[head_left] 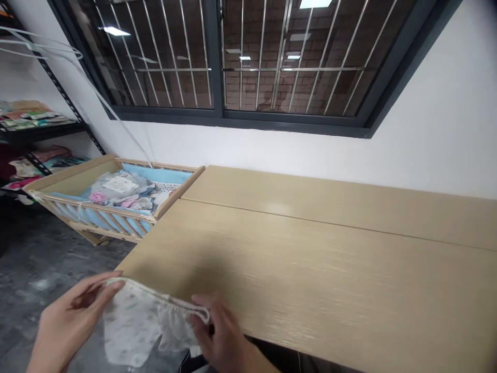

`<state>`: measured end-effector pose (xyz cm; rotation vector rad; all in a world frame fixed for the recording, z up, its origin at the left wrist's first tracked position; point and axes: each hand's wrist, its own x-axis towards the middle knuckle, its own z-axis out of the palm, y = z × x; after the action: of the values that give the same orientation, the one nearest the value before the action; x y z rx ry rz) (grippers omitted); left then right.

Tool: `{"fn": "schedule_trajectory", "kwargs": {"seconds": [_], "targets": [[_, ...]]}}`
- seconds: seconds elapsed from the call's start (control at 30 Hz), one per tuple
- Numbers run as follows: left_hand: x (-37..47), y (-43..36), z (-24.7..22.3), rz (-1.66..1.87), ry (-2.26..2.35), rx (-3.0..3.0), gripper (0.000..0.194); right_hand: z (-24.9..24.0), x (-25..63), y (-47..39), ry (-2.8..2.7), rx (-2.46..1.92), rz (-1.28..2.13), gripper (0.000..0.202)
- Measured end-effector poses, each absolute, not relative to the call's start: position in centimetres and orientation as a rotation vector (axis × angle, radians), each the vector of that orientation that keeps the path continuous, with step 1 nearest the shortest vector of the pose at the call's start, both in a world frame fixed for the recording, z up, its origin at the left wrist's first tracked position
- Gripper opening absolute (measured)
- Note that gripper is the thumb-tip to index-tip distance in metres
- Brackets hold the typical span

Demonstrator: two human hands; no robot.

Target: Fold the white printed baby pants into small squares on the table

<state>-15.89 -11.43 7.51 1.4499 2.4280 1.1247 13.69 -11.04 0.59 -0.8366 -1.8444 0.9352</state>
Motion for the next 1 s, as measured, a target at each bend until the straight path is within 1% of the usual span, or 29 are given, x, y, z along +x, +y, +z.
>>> {"fn": "schedule_trajectory", "kwargs": {"seconds": [0.07,0.13,0.2,0.33,0.43,0.53,0.67,0.73,0.8,0.9,1.0], "targets": [[-12.7,-9.1,9.4,1.456,2.312,1.422,0.047,2.2,15.6,-9.8,-1.693,-0.904,0.891,0.026],[-10.1,-6.9,10.5,1.577,2.165,1.561,0.046,3.8,18.0,-8.4,-1.577,-0.943,0.794,0.021],[-8.0,-4.7,11.1,1.511,2.046,1.778,0.046,5.5,20.8,-6.9,-1.481,-0.997,0.707,0.022],[-4.9,-1.1,11.8,1.308,1.742,2.114,0.042,9.2,26.7,-4.3,-1.365,-1.158,0.651,0.031],[-2.7,1.4,12.6,1.14,1.548,2.216,0.038,11.3,30.4,-2.5,-1.396,-1.158,0.641,0.033],[-0.9,4.4,12.8,1.002,1.404,2.196,0.039,11.9,33.3,-0.2,-1.464,-1.166,0.645,0.035],[0.2,9.8,11.0,0.835,1.262,2.123,0.043,9.8,35.7,4.8,-1.541,-1.181,0.78,0.044],[0.7,12.7,9.3,0.725,1.288,2.135,0.039,7.7,36.2,7.8,-1.585,-1.177,0.878,0.048],[1.5,15.4,7.4,0.641,1.359,2.147,0.033,5.3,36.6,10.8,-1.607,-1.24,0.933,0.042],[3.1,18.7,5.1,0.591,1.455,2.136,0.024,2.1,36.7,14.8,-1.598,-1.402,0.909,0.026],[4.9,21.2,3.4,0.533,1.57,2.115,0.023,-0.3,36.7,18.0,-1.558,-1.549,0.844,0.021]]}}
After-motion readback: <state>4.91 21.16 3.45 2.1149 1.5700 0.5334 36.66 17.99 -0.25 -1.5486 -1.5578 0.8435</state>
